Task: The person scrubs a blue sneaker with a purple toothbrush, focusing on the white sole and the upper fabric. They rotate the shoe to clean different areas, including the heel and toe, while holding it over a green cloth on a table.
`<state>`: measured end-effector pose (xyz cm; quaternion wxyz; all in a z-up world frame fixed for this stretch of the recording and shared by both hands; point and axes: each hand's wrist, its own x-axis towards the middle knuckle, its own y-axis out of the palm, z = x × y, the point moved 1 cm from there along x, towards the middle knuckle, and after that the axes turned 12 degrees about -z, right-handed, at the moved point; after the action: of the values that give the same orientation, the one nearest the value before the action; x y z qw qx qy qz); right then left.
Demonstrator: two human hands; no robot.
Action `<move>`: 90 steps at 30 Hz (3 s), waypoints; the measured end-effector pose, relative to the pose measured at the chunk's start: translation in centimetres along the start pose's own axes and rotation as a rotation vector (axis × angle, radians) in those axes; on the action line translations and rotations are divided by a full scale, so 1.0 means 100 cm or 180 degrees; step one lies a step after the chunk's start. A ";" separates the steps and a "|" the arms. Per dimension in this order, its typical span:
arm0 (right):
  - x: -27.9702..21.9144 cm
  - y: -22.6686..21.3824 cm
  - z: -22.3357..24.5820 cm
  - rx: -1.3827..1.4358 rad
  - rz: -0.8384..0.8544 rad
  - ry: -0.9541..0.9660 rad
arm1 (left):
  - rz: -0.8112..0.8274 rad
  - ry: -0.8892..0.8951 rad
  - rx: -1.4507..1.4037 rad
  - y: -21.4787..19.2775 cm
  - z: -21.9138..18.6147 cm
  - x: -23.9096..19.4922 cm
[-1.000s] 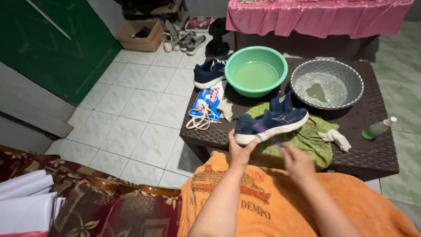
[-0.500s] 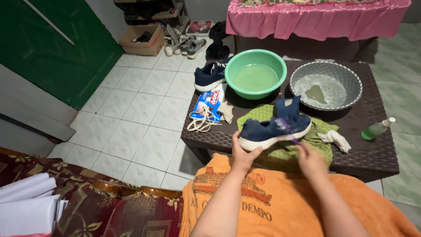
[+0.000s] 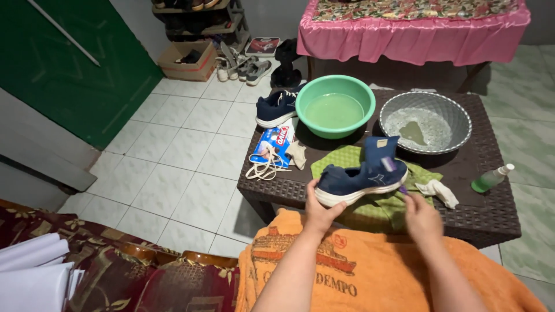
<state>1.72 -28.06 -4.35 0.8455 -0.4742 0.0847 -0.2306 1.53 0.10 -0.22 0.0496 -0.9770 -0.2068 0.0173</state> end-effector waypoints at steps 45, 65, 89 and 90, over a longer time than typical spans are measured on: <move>0.021 0.052 -0.052 0.0231 0.0121 -0.0240 | -0.0168 -0.0278 -0.0888 0.001 0.034 0.019; 0.003 0.011 -0.016 -0.0435 0.0525 -0.0078 | -0.0568 -0.0592 0.1322 -0.011 0.042 0.036; 0.190 -0.058 0.095 -0.2525 0.0447 -0.0364 | -0.0342 0.2779 0.1993 0.045 -0.021 0.038; 0.195 -0.056 0.099 -0.2532 0.0454 -0.0378 | -0.0351 0.2764 0.1997 0.049 -0.014 0.041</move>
<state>20.66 -32.18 7.13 0.6134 -0.7696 0.1511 -0.0929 7.36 -2.80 0.60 0.4208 -0.8202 -0.2032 -0.3300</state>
